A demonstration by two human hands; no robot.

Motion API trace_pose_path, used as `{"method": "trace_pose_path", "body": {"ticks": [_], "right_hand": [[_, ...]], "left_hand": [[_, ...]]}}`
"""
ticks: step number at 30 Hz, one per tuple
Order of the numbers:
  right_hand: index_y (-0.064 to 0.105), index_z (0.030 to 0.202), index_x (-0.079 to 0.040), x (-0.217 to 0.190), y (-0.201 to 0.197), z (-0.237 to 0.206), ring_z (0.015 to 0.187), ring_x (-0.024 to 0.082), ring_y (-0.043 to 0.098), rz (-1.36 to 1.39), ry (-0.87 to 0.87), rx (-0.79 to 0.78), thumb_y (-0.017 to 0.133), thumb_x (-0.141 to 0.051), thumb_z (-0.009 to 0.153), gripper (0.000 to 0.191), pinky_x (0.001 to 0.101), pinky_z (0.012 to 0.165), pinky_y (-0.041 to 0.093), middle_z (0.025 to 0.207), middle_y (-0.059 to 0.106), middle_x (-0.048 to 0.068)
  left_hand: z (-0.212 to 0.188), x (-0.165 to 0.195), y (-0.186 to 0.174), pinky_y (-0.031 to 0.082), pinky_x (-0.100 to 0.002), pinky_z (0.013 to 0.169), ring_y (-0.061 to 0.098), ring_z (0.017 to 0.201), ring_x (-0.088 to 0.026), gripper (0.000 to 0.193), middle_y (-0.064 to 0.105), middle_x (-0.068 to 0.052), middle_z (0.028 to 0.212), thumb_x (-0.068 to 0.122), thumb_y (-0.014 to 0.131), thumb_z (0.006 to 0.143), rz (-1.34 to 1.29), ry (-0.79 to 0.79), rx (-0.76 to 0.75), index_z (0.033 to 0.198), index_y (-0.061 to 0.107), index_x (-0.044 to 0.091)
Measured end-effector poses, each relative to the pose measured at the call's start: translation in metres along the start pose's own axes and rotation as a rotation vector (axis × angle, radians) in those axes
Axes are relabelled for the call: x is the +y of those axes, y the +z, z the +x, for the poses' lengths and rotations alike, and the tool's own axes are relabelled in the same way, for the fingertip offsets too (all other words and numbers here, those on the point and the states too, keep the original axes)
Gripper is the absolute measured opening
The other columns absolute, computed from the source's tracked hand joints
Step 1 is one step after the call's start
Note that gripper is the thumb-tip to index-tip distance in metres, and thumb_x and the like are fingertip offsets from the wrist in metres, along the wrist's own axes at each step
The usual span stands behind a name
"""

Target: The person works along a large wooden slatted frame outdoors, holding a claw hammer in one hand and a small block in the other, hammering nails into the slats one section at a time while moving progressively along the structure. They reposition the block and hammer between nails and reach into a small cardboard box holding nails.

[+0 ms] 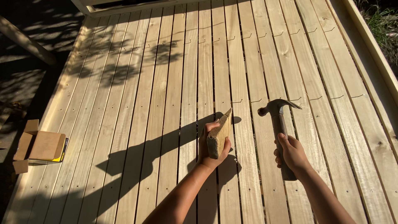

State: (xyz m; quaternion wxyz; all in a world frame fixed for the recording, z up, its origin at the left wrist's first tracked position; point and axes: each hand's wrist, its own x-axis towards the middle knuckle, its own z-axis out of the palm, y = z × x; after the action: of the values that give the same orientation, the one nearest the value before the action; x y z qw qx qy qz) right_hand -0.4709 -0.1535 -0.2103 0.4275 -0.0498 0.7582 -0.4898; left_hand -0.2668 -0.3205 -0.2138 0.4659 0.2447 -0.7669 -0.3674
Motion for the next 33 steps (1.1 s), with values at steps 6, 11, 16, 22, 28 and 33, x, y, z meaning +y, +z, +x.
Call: {"method": "trace_pose_path", "body": {"ticks": [6, 11, 16, 22, 28, 33], "right_hand": [[0.058, 0.101, -0.004, -0.048, -0.003, -0.035, 0.045, 0.016, 0.049, -0.153, -0.175, -0.03, 0.049, -0.046, 0.101, 0.043, 0.0349, 0.045, 0.044, 0.062, 0.052, 0.007], [0.052, 0.103, -0.007, -0.099, 0.015, -0.033, 0.045, 0.013, 0.051, -0.089, -0.52, -0.124, 0.043, -0.046, 0.102, 0.04, 0.0316, 0.042, 0.044, 0.062, 0.055, 0.004], [0.056, 0.099, -0.003, -0.115, 0.042, -0.03, 0.049, 0.017, 0.052, -0.75, 0.0, -0.261, 0.043, -0.049, 0.104, 0.048, 0.0377, 0.047, 0.049, 0.065, 0.053, 0.006], [0.057, 0.098, -0.007, -0.158, 0.014, -0.016, 0.051, 0.016, 0.048, -0.683, -0.044, -0.048, 0.044, -0.055, 0.106, 0.05, 0.0369, 0.05, 0.047, 0.065, 0.051, 0.006], [0.058, 0.107, -0.008, -0.12, 0.046, -0.028, 0.053, 0.012, 0.052, -0.836, -0.316, -0.247, 0.046, -0.051, 0.101, 0.045, 0.0332, 0.049, 0.047, 0.065, 0.055, 0.003], [0.056, 0.102, -0.004, -0.143, 0.05, -0.022, 0.05, 0.02, 0.058, -1.071, -0.052, -0.249, 0.04, -0.049, 0.104, 0.048, 0.0383, 0.049, 0.05, 0.065, 0.056, 0.009]], "left_hand": [[-0.006, -0.022, 0.017, 0.058, -0.038, 0.09, 0.069, 0.101, -0.028, 0.051, 0.064, -0.014, 0.113, 0.008, 0.076, 0.08, 0.055, -0.098, 0.015, 0.123, 0.05, 0.004], [-0.017, -0.028, 0.013, 0.056, -0.041, 0.097, 0.068, 0.113, -0.031, 0.05, 0.062, -0.019, 0.124, 0.008, 0.075, 0.086, -0.079, -0.065, -0.04, 0.127, 0.049, 0.002], [-0.031, -0.013, 0.021, 0.056, -0.041, 0.096, 0.066, 0.113, -0.037, 0.049, 0.059, -0.023, 0.128, 0.011, 0.075, 0.084, 0.013, 0.051, 0.014, 0.123, 0.046, 0.003], [-0.026, -0.016, 0.019, 0.059, -0.046, 0.098, 0.068, 0.118, -0.042, 0.053, 0.06, -0.021, 0.124, 0.005, 0.073, 0.085, -0.021, 0.079, 0.016, 0.131, 0.045, 0.006], [-0.029, -0.013, 0.024, 0.061, -0.04, 0.081, 0.071, 0.097, -0.036, 0.052, 0.06, -0.019, 0.116, 0.011, 0.075, 0.086, 0.008, -0.057, -0.088, 0.129, 0.046, 0.005], [-0.031, -0.011, 0.024, 0.061, -0.041, 0.081, 0.069, 0.099, -0.036, 0.053, 0.061, -0.017, 0.114, 0.013, 0.077, 0.083, 0.056, -0.02, -0.077, 0.124, 0.045, 0.007]]}}
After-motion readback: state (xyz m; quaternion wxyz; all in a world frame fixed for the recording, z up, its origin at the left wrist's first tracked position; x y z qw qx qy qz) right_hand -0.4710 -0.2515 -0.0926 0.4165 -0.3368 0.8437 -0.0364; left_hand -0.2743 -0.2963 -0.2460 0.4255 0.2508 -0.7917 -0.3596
